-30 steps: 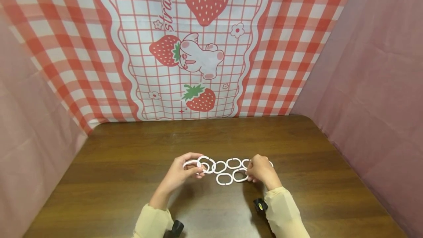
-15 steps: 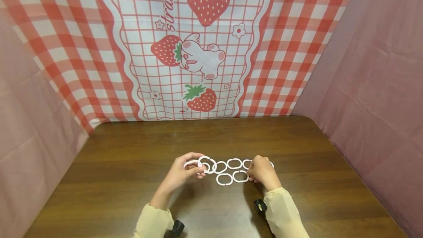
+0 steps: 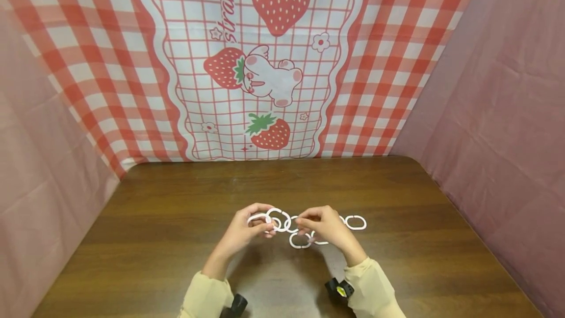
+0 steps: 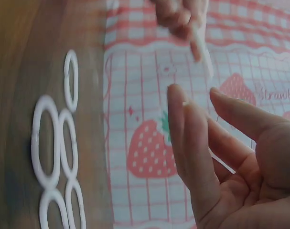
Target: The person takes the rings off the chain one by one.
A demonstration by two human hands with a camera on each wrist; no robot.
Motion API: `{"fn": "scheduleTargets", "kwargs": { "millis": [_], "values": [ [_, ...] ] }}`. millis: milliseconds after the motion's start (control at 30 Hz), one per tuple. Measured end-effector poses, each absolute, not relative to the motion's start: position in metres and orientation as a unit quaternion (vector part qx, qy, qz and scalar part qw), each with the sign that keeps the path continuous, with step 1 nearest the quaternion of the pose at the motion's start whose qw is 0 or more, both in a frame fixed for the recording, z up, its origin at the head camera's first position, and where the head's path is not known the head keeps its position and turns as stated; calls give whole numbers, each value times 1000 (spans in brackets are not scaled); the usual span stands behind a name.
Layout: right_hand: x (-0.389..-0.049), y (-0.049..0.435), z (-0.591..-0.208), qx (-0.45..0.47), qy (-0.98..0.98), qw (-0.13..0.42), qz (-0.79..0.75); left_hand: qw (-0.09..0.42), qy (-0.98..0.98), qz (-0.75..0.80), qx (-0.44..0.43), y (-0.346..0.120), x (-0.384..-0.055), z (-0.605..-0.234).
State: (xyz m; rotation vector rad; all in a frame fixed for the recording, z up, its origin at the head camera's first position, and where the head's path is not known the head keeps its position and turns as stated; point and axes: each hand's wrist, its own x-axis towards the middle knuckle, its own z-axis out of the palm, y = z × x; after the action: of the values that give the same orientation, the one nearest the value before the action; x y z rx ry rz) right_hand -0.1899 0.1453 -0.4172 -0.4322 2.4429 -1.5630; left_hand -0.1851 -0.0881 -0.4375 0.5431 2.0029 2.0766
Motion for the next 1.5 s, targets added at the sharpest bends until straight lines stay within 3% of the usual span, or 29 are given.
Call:
{"fn": "scheduleTargets", "kwargs": {
  "millis": [233, 833, 1500],
  "values": [
    [-182, 130, -415, -153, 795, 124, -573, 105, 672, 709, 187, -85, -185, -437],
    [-184, 131, -412, -56, 756, 57, -649, 114, 653, 720, 205, -90, -187, -440],
    [-187, 135, -412, -35, 762, 53, -645, 119, 659, 716, 197, -91, -186, -437]
  ]
}}
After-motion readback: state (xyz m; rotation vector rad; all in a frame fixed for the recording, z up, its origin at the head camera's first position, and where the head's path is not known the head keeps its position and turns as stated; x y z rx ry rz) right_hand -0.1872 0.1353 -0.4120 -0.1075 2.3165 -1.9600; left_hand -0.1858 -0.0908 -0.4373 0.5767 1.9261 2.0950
